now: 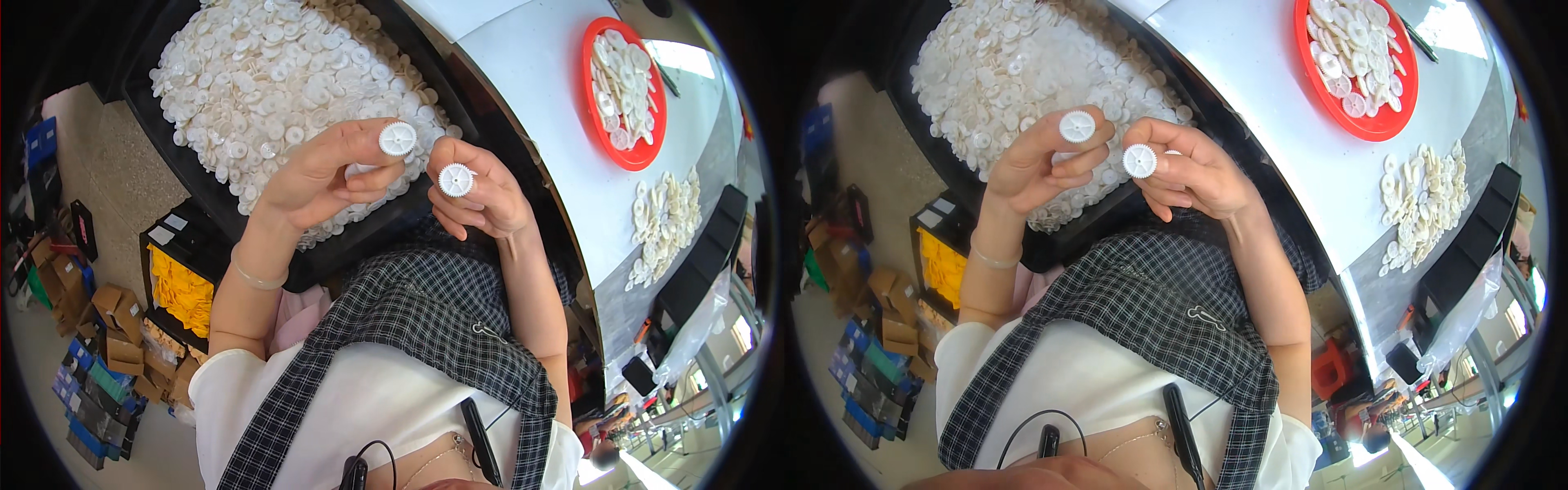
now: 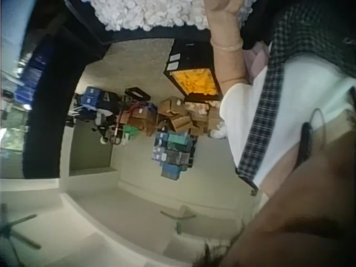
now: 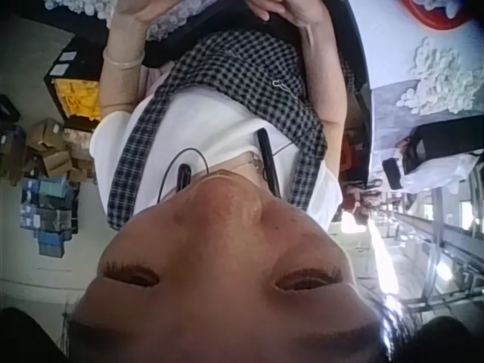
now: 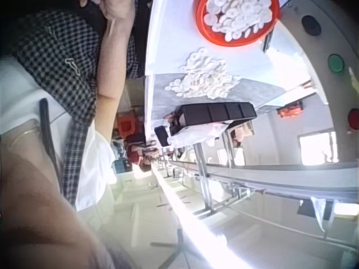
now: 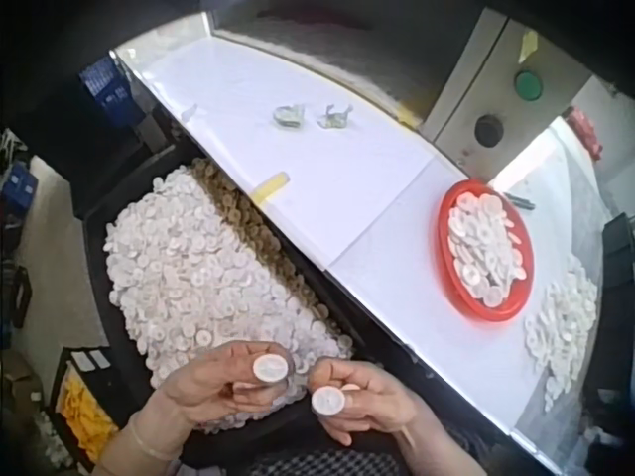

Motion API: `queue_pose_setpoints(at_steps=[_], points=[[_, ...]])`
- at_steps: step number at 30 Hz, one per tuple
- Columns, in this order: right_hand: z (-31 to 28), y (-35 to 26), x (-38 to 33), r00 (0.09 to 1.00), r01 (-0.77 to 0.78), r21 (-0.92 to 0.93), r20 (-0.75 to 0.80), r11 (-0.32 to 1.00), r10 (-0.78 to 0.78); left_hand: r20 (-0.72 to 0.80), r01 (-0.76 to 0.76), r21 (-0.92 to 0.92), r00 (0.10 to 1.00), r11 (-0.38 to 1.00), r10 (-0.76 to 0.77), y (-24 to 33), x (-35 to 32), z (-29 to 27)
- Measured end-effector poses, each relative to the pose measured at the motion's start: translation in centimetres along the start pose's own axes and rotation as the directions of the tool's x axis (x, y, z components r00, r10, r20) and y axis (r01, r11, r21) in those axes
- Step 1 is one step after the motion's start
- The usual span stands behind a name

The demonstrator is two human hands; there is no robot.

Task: Sorting and inspecting small white plastic components on a factory workbench.

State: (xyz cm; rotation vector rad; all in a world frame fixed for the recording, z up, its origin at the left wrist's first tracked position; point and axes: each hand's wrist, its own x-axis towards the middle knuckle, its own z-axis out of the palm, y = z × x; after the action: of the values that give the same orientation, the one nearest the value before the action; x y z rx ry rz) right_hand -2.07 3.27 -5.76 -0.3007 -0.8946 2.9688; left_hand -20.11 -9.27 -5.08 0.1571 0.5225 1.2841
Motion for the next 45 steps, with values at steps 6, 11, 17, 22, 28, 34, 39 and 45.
queue_pose_setpoints(at_steps=[6, 11, 17, 22, 28, 34, 39, 45], points=[[0.1, -0.3, 0.1, 0.999, -0.021, -0.055, -0.043, 0.998, 0.019, 0.013, 0.038, -0.211, 0.999, 0.977, -0.036, -0.8, 0.1, 0.7], [0.3, -0.4, 0.3, 0.995, -0.036, -0.044, -0.092, 0.998, 0.032, -0.019, 0.076, -0.307, 0.996, 0.949, -0.086, -1.3, -0.2, 0.9], [0.1, -0.3, 0.3, 0.996, -0.020, -0.045, -0.093, 0.999, 0.016, -0.027, 0.090, -0.335, 0.994, 0.938, -0.105, -1.5, -0.1, 0.9], [-0.1, -0.2, 0.2, 0.999, 0.002, 0.011, -0.035, 1.000, -0.001, -0.016, 0.042, -0.156, 0.999, 0.987, -0.045, -1.6, -0.1, 0.8], [-0.2, -0.2, -0.2, 1.000, -0.014, 0.039, 0.025, 0.999, 0.013, 0.041, 0.073, -0.032, 0.997, 0.997, -0.072, -1.2, -0.4, 1.3], [0.1, -0.5, -0.3, 0.999, -0.014, -0.010, 0.045, 1.000, 0.015, 0.017, 0.112, -0.011, 0.994, 0.994, -0.111, -1.1, -0.5, 1.6], [0.7, -1.3, -0.8, 0.998, -0.069, -0.044, -0.006, 0.997, 0.069, 0.038, -0.012, 0.016, 0.999, 1.000, 0.011, -1.6, -0.4, 0.5], [2.9, -0.9, -3.7, 0.978, -0.208, -0.238, -0.072, 0.949, 0.196, 0.009, -0.185, 0.109, 0.983, 0.977, 0.185, -0.2, -1.0, -0.9]])
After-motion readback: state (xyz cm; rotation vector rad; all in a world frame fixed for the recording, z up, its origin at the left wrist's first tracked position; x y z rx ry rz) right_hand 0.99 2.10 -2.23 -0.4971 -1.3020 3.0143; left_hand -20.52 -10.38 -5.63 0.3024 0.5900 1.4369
